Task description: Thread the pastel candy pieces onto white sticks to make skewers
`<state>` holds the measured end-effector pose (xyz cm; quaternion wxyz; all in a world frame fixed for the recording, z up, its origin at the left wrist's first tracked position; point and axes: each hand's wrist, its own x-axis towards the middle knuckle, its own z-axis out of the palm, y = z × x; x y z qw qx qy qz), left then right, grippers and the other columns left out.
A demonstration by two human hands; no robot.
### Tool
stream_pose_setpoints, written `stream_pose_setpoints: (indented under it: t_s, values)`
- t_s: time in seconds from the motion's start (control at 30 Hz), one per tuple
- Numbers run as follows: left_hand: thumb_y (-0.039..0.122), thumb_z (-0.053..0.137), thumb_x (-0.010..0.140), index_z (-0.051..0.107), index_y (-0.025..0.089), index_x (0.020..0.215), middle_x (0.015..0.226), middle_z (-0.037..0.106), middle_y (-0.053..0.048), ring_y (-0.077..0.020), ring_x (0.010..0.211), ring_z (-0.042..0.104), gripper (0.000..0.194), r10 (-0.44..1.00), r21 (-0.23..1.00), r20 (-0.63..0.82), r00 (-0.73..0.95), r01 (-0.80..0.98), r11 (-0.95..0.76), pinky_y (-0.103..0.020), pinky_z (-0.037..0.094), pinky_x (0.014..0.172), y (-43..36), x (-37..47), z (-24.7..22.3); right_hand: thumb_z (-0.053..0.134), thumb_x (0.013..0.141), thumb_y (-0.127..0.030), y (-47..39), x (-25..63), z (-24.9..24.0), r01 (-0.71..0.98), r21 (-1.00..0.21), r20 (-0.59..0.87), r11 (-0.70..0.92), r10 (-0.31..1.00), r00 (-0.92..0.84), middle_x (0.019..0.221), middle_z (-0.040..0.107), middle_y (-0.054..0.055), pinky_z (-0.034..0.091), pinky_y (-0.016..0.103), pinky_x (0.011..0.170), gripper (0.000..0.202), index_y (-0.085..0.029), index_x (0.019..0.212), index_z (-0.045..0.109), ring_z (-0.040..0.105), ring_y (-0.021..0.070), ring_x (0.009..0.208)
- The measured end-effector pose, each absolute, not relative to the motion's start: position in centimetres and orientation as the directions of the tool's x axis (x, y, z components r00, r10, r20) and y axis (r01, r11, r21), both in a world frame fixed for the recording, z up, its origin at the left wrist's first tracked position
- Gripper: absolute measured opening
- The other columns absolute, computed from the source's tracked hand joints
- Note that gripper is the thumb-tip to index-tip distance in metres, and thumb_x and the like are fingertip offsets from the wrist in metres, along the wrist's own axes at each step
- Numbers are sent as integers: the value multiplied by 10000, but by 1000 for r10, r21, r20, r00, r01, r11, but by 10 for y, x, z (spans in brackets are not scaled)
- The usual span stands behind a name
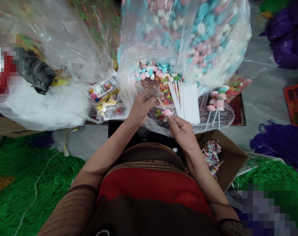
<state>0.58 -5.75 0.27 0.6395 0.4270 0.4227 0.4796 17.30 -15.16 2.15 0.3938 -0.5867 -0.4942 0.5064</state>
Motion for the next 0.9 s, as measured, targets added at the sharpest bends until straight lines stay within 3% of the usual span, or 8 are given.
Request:
stream_pose_setpoints:
  t_s: [0.17, 0.4, 0.5, 0.67, 0.9]
  values:
    - [316, 720, 937, 736, 245, 1161, 1210, 790, -46, -197, 1159, 745, 236, 983, 968, -100, 151, -214, 131, -353, 621, 966, -63, 11, -5, 596, 958, -602, -153, 170, 19, 176, -968, -183, -179, 983, -5, 541, 377, -62, 259, 241, 483, 430, -191, 909, 714, 340, 107, 503]
    - [352, 787, 891, 710, 218, 1095, 1097, 800, -58, -194, 1025, 774, 256, 931, 881, -254, 264, -335, 335, -348, 638, 898, -69, 15, -3, 586, 972, -583, -161, 176, 12, 159, -974, -168, -162, 986, -22, 536, 380, -69, 271, 240, 477, 415, -191, 922, 715, 335, 98, 476]
    - [390, 691, 964, 692, 230, 1103, 1092, 790, -64, -208, 1100, 760, 212, 928, 892, -219, 303, -324, 316, -379, 630, 931, -73, 19, -2, 575, 982, -569, -162, 179, 12, 152, -976, -161, -156, 987, -23, 523, 380, -75, 277, 240, 475, 409, -186, 933, 711, 320, 92, 454]
    - [293, 555, 1016, 658, 254, 1146, 1159, 773, -57, -199, 1193, 722, 170, 909, 836, -233, 345, -407, 368, -390, 605, 979, -81, 27, 5, 570, 989, -569, -162, 180, 14, 194, -973, -131, -122, 991, -30, 531, 412, -66, 288, 246, 478, 399, -198, 917, 700, 350, 101, 460]
    - [402, 685, 903, 650, 236, 958, 1019, 782, -36, -167, 995, 736, 179, 861, 767, -274, 428, -444, 464, -354, 586, 963, -107, 53, -1, 598, 959, -659, -159, 177, 13, 127, -985, -109, -118, 991, 80, 534, 433, -66, 277, 253, 481, 470, -212, 814, 608, 331, 95, 469]
